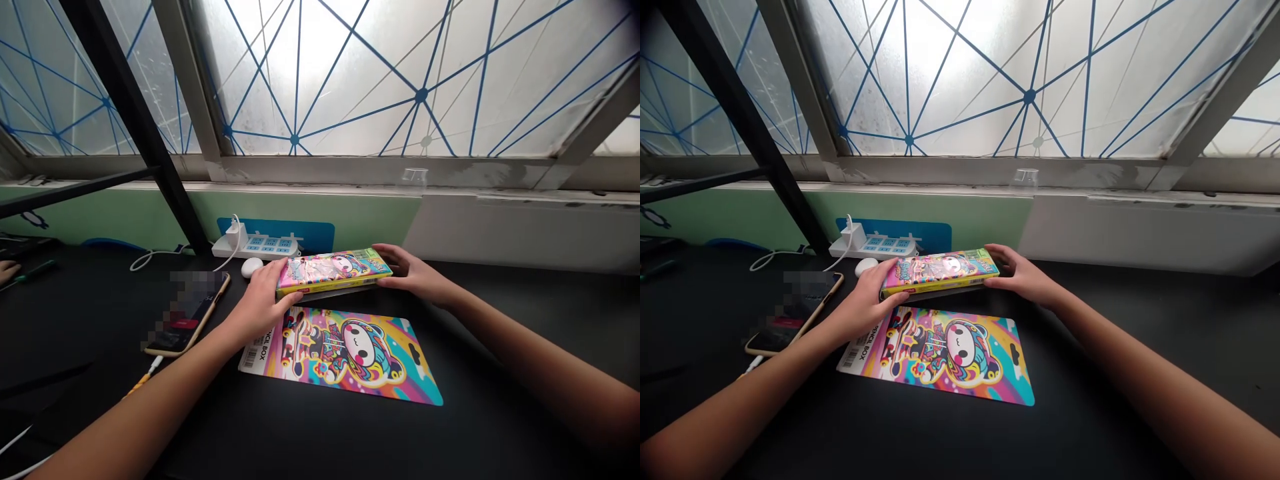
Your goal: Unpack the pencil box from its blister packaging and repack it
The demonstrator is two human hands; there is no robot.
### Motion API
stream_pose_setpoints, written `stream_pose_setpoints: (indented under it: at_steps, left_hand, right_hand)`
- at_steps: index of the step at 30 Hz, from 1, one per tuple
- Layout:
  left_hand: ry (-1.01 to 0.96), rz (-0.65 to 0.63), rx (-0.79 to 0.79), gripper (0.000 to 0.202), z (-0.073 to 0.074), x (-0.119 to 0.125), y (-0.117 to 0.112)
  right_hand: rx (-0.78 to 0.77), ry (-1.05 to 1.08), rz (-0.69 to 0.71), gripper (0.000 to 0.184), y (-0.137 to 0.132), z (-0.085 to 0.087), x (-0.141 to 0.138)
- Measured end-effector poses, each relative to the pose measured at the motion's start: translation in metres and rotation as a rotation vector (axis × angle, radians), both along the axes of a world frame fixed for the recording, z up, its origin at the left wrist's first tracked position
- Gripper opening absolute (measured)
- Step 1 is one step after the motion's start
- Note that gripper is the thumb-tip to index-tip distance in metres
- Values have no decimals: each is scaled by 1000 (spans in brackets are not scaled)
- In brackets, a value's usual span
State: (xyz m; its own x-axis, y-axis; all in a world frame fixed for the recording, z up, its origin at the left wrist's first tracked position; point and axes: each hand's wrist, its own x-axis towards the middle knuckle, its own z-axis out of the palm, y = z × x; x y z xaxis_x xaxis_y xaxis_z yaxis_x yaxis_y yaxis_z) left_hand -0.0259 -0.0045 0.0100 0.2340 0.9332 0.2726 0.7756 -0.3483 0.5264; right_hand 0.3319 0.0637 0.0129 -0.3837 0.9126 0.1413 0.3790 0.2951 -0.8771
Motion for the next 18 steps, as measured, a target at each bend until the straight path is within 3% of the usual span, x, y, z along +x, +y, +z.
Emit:
stream_pose_setpoints:
  at_steps: [4,11,18]
  left_hand:
    - [-7,3,-69,73,-3,-4,-2]
    - [-50,-36,-101,72,-4,-7,1]
    - [175,-93,-124,81,-2,-5,0]
  right_hand:
    - [11,-14,-1,81,-8,-9,-5]
    - [54,-62,-14,78,-17,-10,-3]
    - [100,-135,-40,77,-13,-22,-5]
